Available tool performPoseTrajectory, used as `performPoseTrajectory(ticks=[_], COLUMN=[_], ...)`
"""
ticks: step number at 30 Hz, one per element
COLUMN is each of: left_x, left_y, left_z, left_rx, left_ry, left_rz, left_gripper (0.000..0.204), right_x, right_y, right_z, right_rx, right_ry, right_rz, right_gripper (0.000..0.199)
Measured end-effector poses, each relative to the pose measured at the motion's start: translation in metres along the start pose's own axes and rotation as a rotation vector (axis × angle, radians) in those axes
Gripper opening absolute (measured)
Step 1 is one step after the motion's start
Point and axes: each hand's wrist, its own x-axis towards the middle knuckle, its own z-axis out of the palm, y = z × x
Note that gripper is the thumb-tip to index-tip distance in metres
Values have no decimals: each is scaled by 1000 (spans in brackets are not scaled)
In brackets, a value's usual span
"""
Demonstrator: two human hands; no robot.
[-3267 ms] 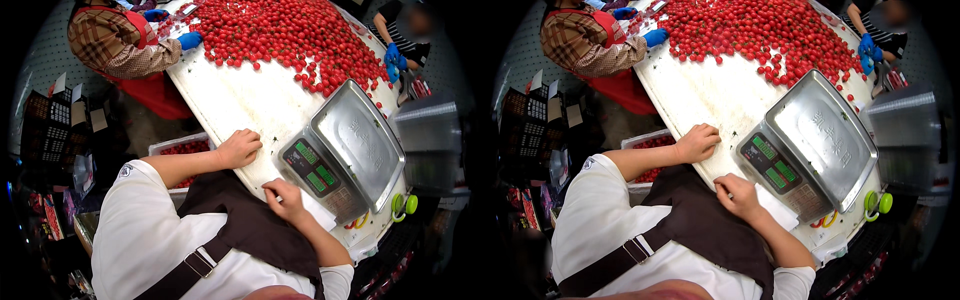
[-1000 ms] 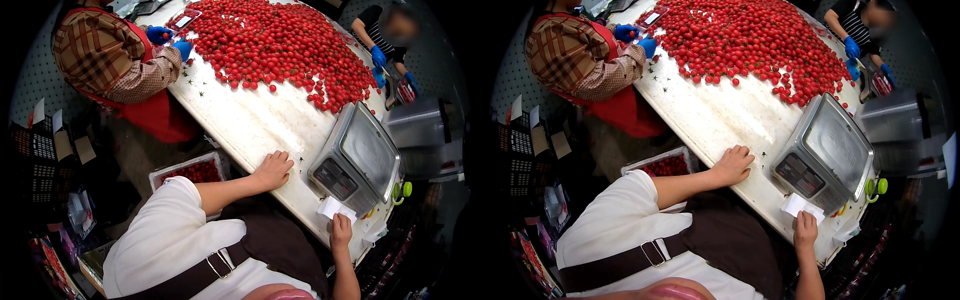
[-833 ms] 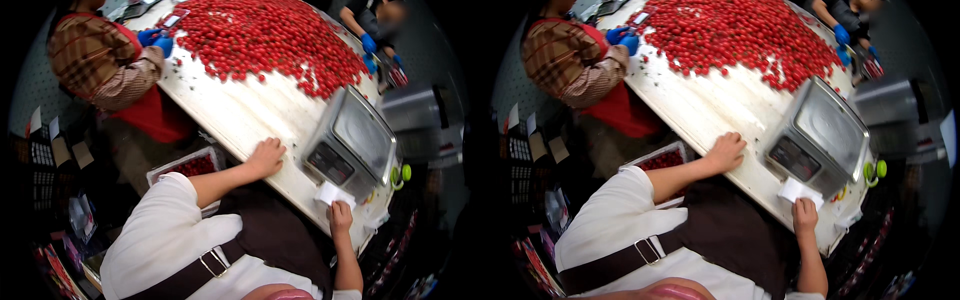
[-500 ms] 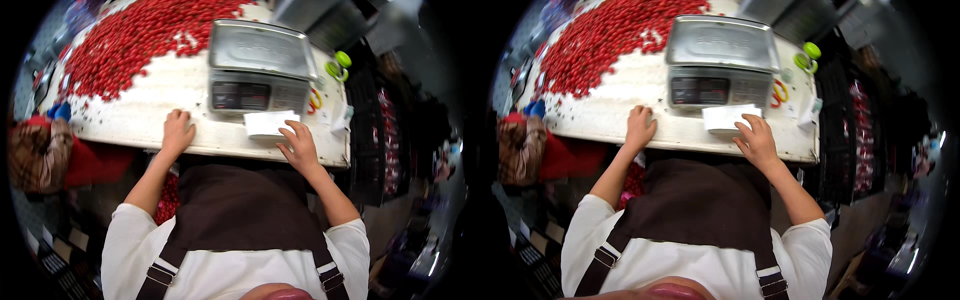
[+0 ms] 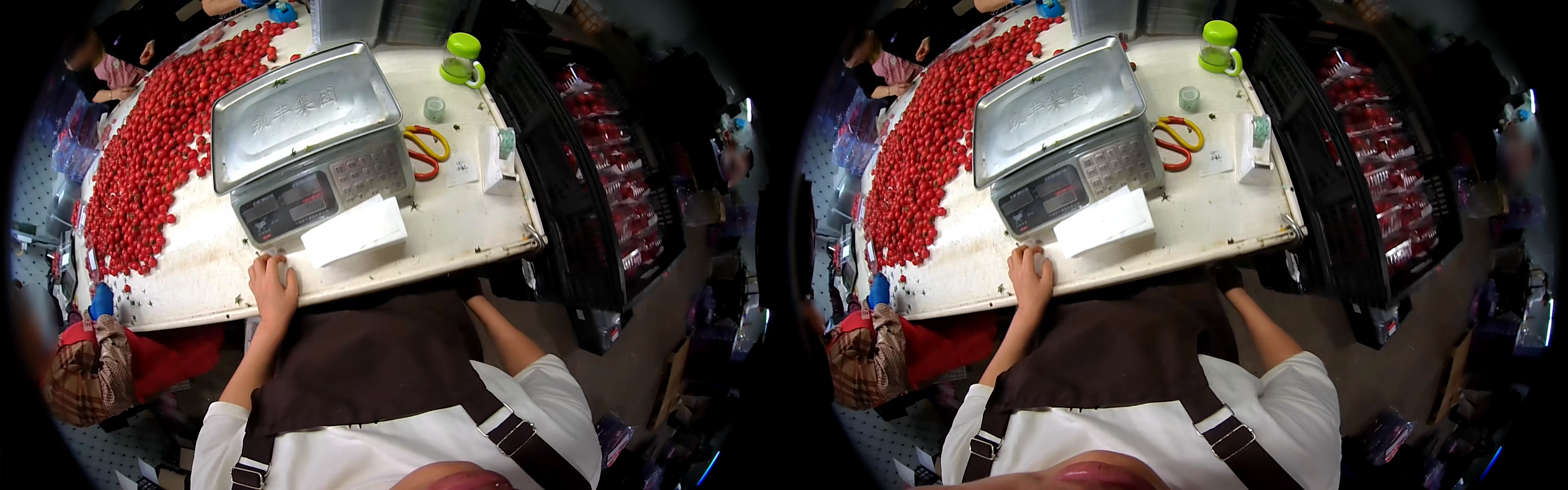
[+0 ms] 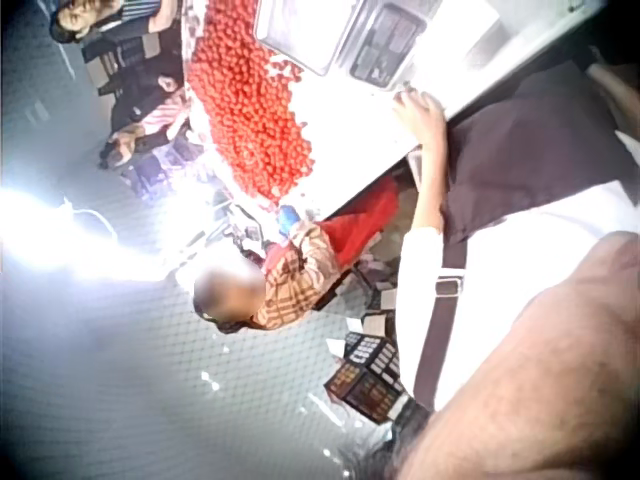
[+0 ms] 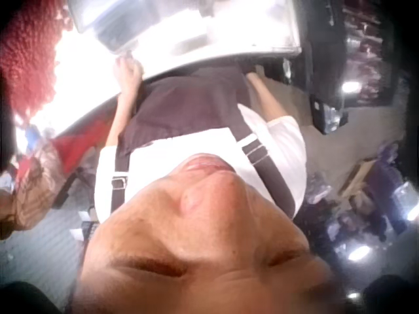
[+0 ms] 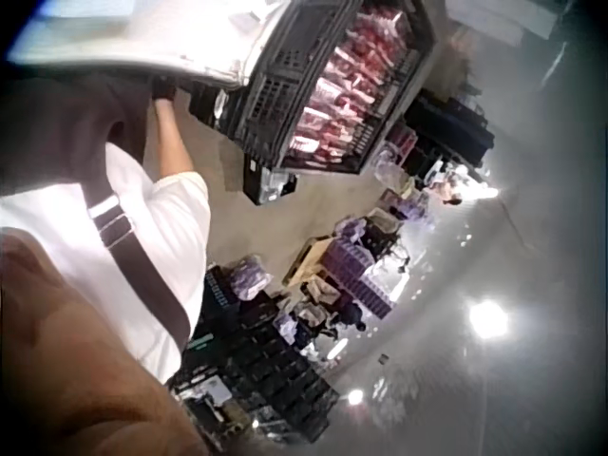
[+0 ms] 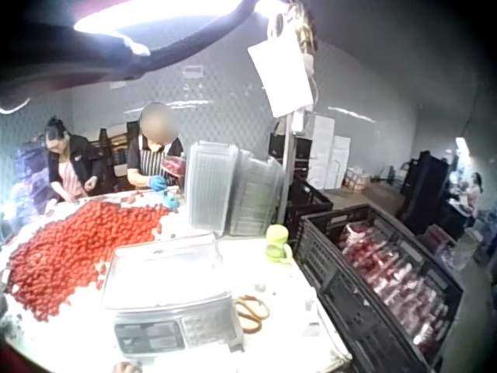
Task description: The person picks cherry tomatoes from a table, places them on a digital scale, and transfers them into a plastic container. They repeat this process to fill the container, then seal it with a lid and place it on a shelf.
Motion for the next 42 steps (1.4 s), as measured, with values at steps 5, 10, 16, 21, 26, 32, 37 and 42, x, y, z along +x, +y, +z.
performPoseTrajectory(ticks=[5, 10, 16, 21, 26, 32, 37, 42], left_x=[-3, 0, 2, 10, 11, 11, 12, 11], left_y=[6, 15, 18, 18, 21, 21, 22, 22], left_z=[-2, -11, -4, -5, -7, -7, -8, -7], left_rx=[38, 94, 132, 151, 148, 168, 177, 179], left_ry=[-22, -50, -87, -127, -140, -145, -153, -152], left_rz=[-37, -75, -108, -125, -142, -135, -150, -145], left_gripper=[22, 25, 28, 30, 30, 31, 32, 33], right_x=[61, 56, 18, 3, -4, -8, -5, -1], right_y=[-50, -45, -25, -12, -4, 3, 2, 2], right_z=[-8, -15, -57, -76, -86, -93, -95, -95], right_rx=[135, 133, 151, 158, 154, 151, 141, 126], right_ry=[-2, -12, 19, -9, -37, -54, -63, -79], right_rz=[304, 312, 350, 361, 374, 384, 390, 392], right_gripper=[20, 20, 21, 22, 22, 23, 24, 24])
